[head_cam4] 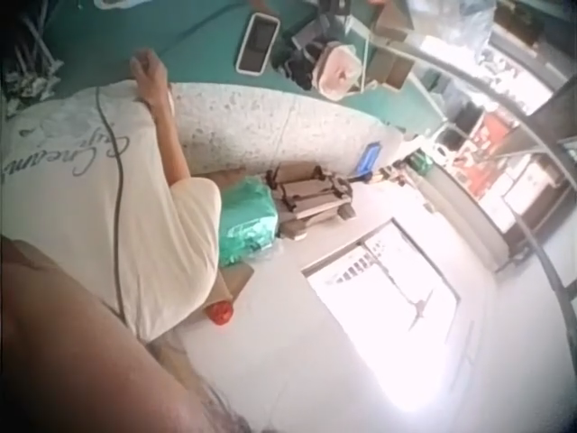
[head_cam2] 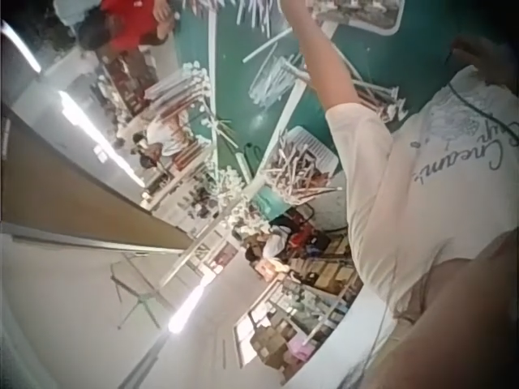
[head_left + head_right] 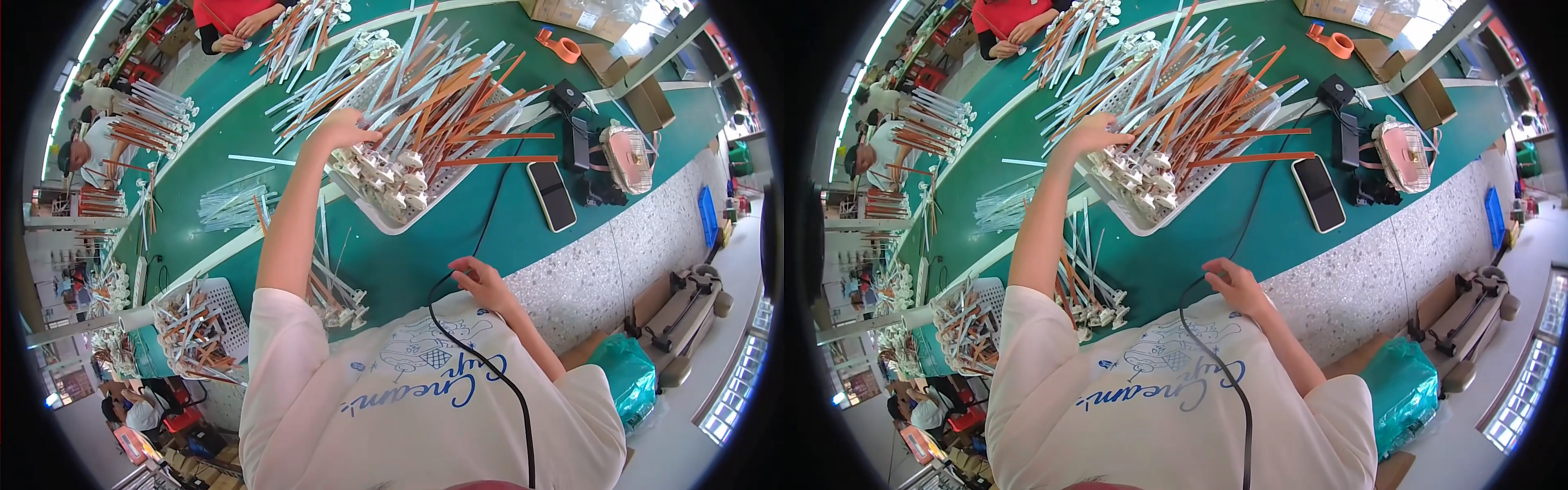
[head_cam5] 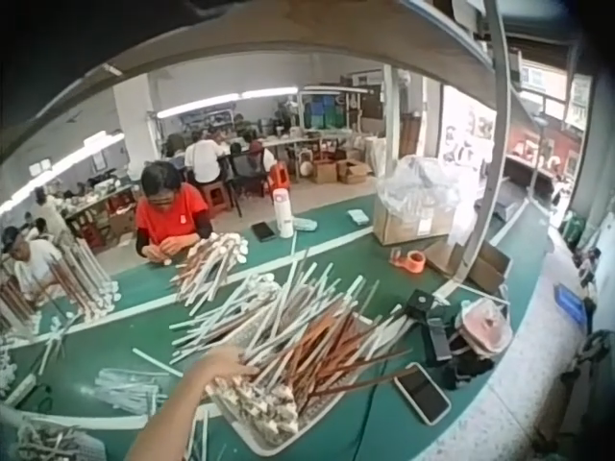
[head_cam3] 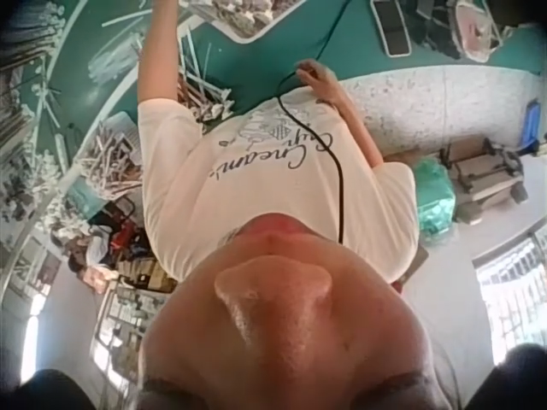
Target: Assembling electronic wire components into plastic housings at a factory workstation.
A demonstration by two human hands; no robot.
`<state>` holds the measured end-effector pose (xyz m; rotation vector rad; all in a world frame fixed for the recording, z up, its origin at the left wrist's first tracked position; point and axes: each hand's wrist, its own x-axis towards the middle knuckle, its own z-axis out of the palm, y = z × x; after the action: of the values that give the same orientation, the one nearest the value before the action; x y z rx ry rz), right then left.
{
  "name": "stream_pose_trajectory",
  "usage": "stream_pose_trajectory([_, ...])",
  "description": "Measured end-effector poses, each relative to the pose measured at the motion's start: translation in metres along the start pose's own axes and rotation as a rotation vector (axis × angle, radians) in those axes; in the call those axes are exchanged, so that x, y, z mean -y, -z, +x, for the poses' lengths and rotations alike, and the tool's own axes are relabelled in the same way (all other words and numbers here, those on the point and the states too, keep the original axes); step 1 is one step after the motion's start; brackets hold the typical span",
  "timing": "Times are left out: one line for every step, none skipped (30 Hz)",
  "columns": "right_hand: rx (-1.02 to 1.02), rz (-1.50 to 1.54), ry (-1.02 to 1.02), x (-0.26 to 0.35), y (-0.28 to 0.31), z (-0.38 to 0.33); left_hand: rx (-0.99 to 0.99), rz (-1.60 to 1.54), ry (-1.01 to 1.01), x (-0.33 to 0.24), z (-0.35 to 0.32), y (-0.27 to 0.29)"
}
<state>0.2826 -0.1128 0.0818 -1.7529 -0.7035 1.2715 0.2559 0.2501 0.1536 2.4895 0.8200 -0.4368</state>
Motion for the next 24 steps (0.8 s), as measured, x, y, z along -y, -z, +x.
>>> stream_pose_trajectory([0.007,-0.002,0.014,0.002,0.000,-0.001,-0.160,0.019,-0.066,0.012,0.001,-0.009])
stream_pose_trajectory([0.013,-0.005,0.019,0.005,0.000,-0.001,-0.166,0.019,-0.060,0.019,0.003,-0.007])
stream_pose_trajectory([0.014,-0.014,0.020,0.008,0.001,-0.002,-0.118,-0.004,-0.081,0.025,0.006,-0.002])
stream_pose_trajectory([0.011,-0.023,0.017,0.010,0.000,-0.001,-0.068,-0.030,-0.108,0.029,0.008,0.001])
stream_pose_trajectory([0.014,-0.028,0.021,0.009,0.000,0.000,-0.143,-0.052,-0.158,0.032,0.006,-0.001])
stream_pose_trajectory([0.013,-0.023,0.026,0.007,0.000,0.001,-0.149,-0.053,-0.154,0.037,0.004,0.000])
stream_pose_trajectory([0.004,-0.010,0.029,0.004,0.002,0.001,-0.141,-0.089,-0.131,0.032,0.003,0.006])
stream_pose_trajectory([0.005,-0.007,0.033,0.003,0.003,0.002,-0.135,-0.126,-0.105,0.026,-0.004,0.015])
stream_pose_trajectory([-0.010,-0.006,0.038,0.001,0.004,0.002,-0.101,-0.146,-0.072,0.020,-0.011,0.027])
stream_pose_trajectory([-0.027,-0.005,0.040,0.000,0.005,0.002,-0.102,-0.143,-0.072,0.017,-0.015,0.037])
stream_pose_trajectory([-0.022,-0.004,0.045,0.000,0.006,0.003,-0.065,-0.107,-0.078,0.019,-0.022,0.048])
stream_pose_trajectory([-0.021,-0.004,0.065,0.002,0.007,0.003,-0.029,-0.071,-0.084,0.021,-0.029,0.058])
stream_pose_trajectory([-0.027,-0.002,0.082,0.004,0.008,0.003,-0.011,-0.169,-0.104,0.021,-0.034,0.065])
stream_pose_trajectory([-0.019,0.000,0.089,0.009,0.009,0.003,-0.016,-0.165,-0.095,0.019,-0.046,0.077])
stream_pose_trajectory([-0.005,-0.032,0.087,0.016,0.011,0.003,-0.009,-0.210,-0.077,0.015,-0.060,0.091])
stream_pose_trajectory([-0.004,-0.064,0.080,0.020,0.013,0.004,0.003,-0.255,-0.071,0.010,-0.066,0.104])
stream_pose_trajectory([-0.001,-0.061,0.086,0.023,0.015,0.005,-0.001,-0.250,-0.068,0.010,-0.075,0.118])
stream_pose_trajectory([0.005,-0.102,0.116,0.026,0.017,0.007,-0.037,-0.303,-0.087,0.011,-0.082,0.133])
stream_pose_trajectory([0.016,-0.146,0.152,0.028,0.018,0.008,-0.079,-0.356,-0.101,0.013,-0.091,0.144])
stream_pose_trajectory([0.024,-0.147,0.163,0.030,0.018,0.009,-0.090,-0.352,-0.093,0.015,-0.098,0.152])
stream_pose_trajectory([0.016,-0.163,0.174,0.031,0.018,0.009,-0.142,-0.552,-0.153,0.017,-0.105,0.159])
stream_pose_trajectory([0.005,-0.178,0.185,0.032,0.018,0.010,-0.193,-0.751,-0.217,0.017,-0.111,0.164])
stream_pose_trajectory([0.012,-0.178,0.196,0.032,0.017,0.010,-0.178,-0.885,-0.300,0.016,-0.114,0.164])
stream_pose_trajectory([0.020,-0.174,0.186,0.032,0.016,0.011,-0.190,-0.881,-0.295,0.012,-0.116,0.156])
